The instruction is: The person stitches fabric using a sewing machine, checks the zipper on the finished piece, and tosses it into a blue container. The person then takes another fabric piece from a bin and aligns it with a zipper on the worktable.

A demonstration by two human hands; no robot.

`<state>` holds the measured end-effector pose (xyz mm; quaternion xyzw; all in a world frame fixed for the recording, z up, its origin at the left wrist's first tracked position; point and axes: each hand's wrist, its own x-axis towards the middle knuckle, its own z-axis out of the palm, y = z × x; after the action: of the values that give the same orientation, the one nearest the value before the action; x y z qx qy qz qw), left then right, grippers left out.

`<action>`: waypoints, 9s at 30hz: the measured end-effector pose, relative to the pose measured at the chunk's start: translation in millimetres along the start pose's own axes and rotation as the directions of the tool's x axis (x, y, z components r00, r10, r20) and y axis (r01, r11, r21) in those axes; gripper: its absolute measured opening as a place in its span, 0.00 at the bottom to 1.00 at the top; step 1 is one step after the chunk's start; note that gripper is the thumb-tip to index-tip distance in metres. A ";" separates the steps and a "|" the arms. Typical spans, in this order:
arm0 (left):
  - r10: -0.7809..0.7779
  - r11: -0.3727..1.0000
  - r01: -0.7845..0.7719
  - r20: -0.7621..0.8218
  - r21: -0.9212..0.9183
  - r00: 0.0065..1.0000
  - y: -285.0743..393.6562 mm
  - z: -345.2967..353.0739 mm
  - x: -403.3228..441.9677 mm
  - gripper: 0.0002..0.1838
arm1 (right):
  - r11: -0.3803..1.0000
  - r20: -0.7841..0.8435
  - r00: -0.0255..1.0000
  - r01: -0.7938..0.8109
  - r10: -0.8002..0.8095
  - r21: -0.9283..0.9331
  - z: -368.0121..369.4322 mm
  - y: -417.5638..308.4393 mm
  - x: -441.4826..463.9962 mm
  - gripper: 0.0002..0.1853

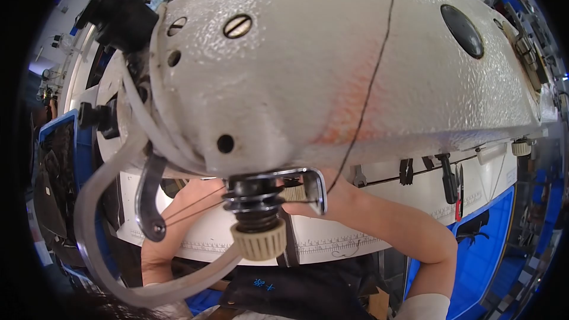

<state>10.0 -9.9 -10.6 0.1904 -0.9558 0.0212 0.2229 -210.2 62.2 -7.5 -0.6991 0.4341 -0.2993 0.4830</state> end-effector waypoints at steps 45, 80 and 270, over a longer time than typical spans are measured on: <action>-0.214 0.725 0.461 0.470 -0.511 0.856 -28.8 44.7 -52.7 0.12 | 0.200 0.217 0.805 0.382 -0.553 -0.902 -7.9 -17.6 -16.4 0.12; -0.018 0.981 0.052 0.178 -0.186 0.984 -2.2 -23.6 26.5 0.19 | 0.289 0.217 0.846 0.390 -0.488 -0.874 -7.6 -17.7 -11.1 0.07; -0.171 0.936 0.131 -0.095 -0.327 0.981 56.4 -7.8 6.2 0.22 | 0.073 0.311 0.719 0.449 -0.621 -0.891 -1.8 -24.1 -28.0 0.05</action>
<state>-12.9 41.2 1.6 0.2232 -0.9137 -0.1396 0.3096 -216.5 90.3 15.7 -0.9231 0.2676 -0.1990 -0.1915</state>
